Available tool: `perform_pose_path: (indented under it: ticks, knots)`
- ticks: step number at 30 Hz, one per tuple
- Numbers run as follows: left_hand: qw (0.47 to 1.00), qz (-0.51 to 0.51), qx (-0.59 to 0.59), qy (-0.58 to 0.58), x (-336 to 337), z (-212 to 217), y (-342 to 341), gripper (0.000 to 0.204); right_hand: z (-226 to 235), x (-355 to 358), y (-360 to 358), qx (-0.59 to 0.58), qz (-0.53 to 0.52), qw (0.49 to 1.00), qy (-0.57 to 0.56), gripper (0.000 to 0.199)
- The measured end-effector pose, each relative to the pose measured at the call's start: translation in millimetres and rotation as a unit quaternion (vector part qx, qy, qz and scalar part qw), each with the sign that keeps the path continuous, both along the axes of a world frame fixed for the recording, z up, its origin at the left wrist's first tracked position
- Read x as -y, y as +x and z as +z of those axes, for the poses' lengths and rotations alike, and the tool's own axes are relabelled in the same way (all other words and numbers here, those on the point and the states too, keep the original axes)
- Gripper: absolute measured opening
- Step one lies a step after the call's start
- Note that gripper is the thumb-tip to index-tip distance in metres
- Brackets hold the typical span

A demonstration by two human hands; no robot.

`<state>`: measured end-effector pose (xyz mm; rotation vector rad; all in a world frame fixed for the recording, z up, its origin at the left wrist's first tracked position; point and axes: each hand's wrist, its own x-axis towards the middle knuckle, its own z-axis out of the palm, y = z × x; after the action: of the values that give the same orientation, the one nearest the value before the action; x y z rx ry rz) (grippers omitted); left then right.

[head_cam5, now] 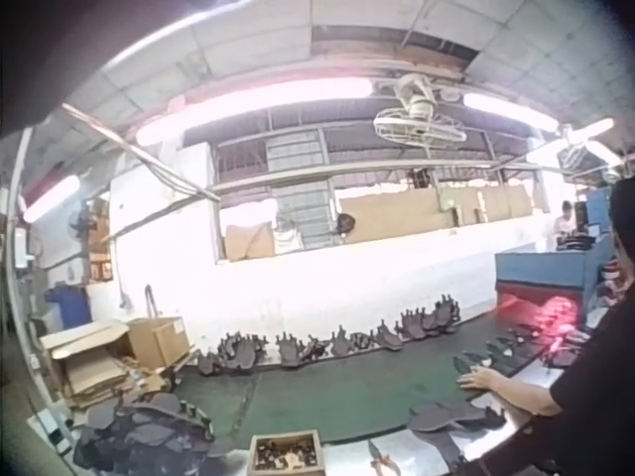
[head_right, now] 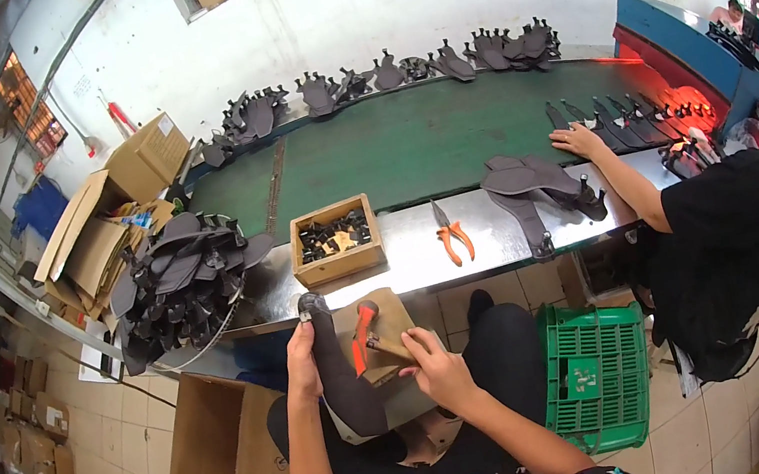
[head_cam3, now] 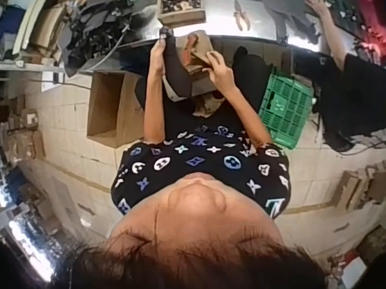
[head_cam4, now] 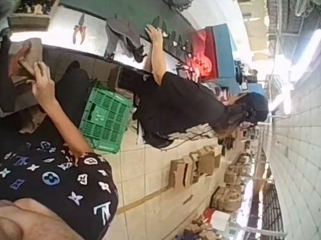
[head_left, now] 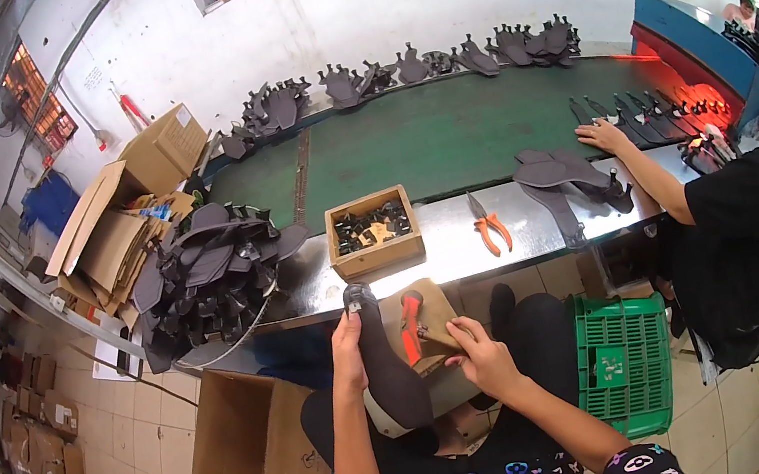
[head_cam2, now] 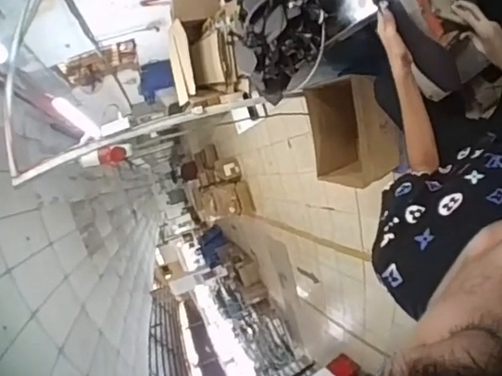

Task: Assembling and hammering components of shoe soles at a workbench.

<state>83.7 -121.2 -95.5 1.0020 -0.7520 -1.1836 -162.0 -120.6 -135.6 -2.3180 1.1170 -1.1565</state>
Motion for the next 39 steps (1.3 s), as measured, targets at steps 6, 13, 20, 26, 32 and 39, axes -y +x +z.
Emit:
perform_pose_path:
  ticks: [6, 13, 20, 26, 32, 39]
  knots:
    - [0.985, 0.060, 0.160, 0.007, -30.5, 0.2, -8.6, 0.054, 0.0, -9.8, -12.4, 0.157, -0.029, 0.986, 0.057, 0.030]
    - [0.805, 0.246, 0.534, 0.080, -18.3, -10.4, -56.0, 0.074, 48.1, -28.9, -53.7, 0.305, -0.071, 0.940, 0.133, 0.024]
    - [0.770, 0.185, 0.591, -0.155, 106.5, 59.5, -5.6, 0.018, 86.6, -44.0, -110.4, 0.165, -0.180, 0.958, 0.151, 0.017]
    - [0.645, -0.005, 0.764, -0.027, 232.0, 15.7, 48.5, 0.011, 62.2, -48.4, -92.8, 0.268, -0.109, 0.947, 0.139, 0.021]
    - [0.674, 0.065, 0.721, -0.149, 217.6, 15.2, 39.4, 0.012, 62.4, -43.4, -95.0, 0.383, -0.074, 0.854, 0.344, 0.020]
    - [0.658, 0.185, 0.627, -0.374, 30.9, 104.5, -51.0, 0.029, 123.1, 22.4, -46.3, 0.378, 0.086, 0.852, 0.351, 0.019]
